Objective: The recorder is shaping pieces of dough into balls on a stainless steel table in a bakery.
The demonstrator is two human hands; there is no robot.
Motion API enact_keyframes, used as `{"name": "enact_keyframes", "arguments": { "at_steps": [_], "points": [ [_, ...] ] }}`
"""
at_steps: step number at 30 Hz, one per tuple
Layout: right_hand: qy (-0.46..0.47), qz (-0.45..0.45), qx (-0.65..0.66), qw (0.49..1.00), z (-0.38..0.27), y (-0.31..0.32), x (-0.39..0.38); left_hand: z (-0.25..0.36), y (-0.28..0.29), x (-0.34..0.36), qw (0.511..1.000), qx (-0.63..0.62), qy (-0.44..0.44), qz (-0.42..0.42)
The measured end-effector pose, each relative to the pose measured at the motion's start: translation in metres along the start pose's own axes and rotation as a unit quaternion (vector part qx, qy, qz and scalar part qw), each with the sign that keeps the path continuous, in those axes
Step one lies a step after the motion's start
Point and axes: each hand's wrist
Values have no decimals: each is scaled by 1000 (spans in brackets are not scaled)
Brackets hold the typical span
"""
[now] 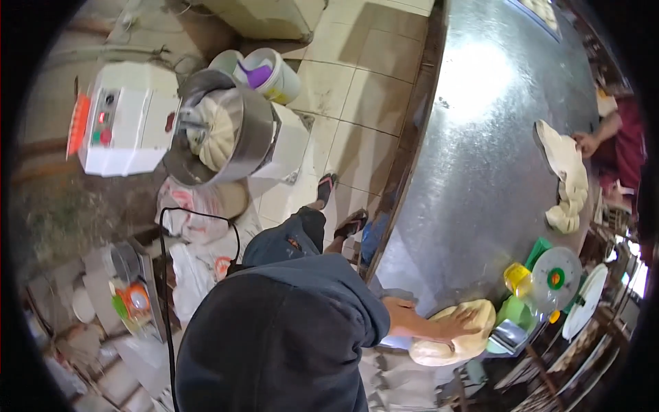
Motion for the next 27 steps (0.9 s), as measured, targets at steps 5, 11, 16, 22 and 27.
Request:
{"name": "enact_keyframes", "arguments": {
  "at_steps": [5, 11, 16, 22, 27],
  "points": [
    [35, -18, -47, 998, -21, 15, 53, -27, -10, 31, 945, -185, 254, -88],
    [93, -59, -88, 990, -42, -4, 69, -67, 12, 9, 983, 106, -67, -134],
    [123, -128, -106, 978, -56, -55, 34, -38, 126, 12, 975, -26, -198, -95],
    [167, -377, -110, 904, -91, -154, -140, 67, 387, -52, 939, 60, -144, 305],
    [407, -672, 27, 618, -175, -227, -414, 140, 552, -251, 783, 250, 5, 569]
  ]
}}
Point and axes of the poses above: each hand's wrist, its own x-axis towards the middle knuckle, its own y-axis out of the back of the hand, z = x × y, and after that the axes turned 7 degrees about -y, right-handed
